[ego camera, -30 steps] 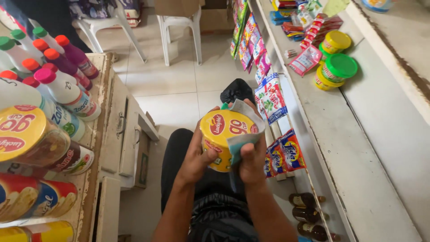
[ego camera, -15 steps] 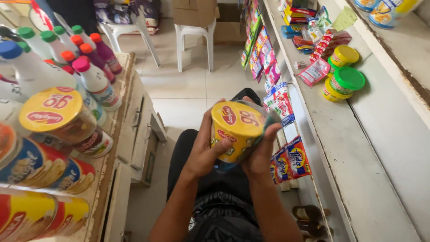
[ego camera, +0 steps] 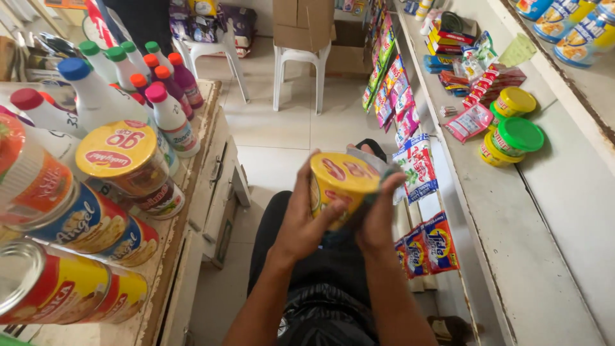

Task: Wiping down cup noodle containers and organizing them onto grocery store shelves.

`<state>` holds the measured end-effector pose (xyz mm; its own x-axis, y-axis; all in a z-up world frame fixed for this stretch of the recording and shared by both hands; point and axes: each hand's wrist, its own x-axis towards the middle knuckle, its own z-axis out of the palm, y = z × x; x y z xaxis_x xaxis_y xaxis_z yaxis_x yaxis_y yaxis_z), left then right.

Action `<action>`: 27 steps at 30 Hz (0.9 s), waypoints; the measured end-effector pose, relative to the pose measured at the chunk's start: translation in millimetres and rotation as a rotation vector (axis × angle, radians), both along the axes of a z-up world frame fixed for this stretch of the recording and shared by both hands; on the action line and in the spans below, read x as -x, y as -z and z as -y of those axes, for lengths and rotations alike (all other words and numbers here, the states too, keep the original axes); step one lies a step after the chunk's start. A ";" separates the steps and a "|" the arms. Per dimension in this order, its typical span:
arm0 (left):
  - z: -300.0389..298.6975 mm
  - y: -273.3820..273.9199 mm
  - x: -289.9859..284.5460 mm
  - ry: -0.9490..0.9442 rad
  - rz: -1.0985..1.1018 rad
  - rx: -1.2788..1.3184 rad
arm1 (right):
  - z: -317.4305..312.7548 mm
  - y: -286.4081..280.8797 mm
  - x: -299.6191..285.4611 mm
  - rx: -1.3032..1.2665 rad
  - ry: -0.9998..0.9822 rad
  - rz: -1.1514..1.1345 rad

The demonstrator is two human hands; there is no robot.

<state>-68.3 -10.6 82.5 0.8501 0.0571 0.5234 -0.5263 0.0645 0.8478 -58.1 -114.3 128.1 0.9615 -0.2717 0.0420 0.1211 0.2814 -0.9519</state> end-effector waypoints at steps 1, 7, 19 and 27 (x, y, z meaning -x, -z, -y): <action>-2.7 1.1 1.6 0.161 -0.045 0.091 | 15.7 10.3 -8.4 -0.167 -0.194 0.042; 3.2 22.3 0.2 0.248 -0.097 0.345 | 13.8 65.0 -18.4 -0.358 -0.290 0.371; 9.5 24.7 0.4 0.324 -0.063 0.379 | 28.1 48.3 -13.0 -0.146 -0.306 0.340; 27.9 20.3 -3.2 -0.134 0.039 0.135 | 19.2 61.7 8.2 0.317 -0.225 0.426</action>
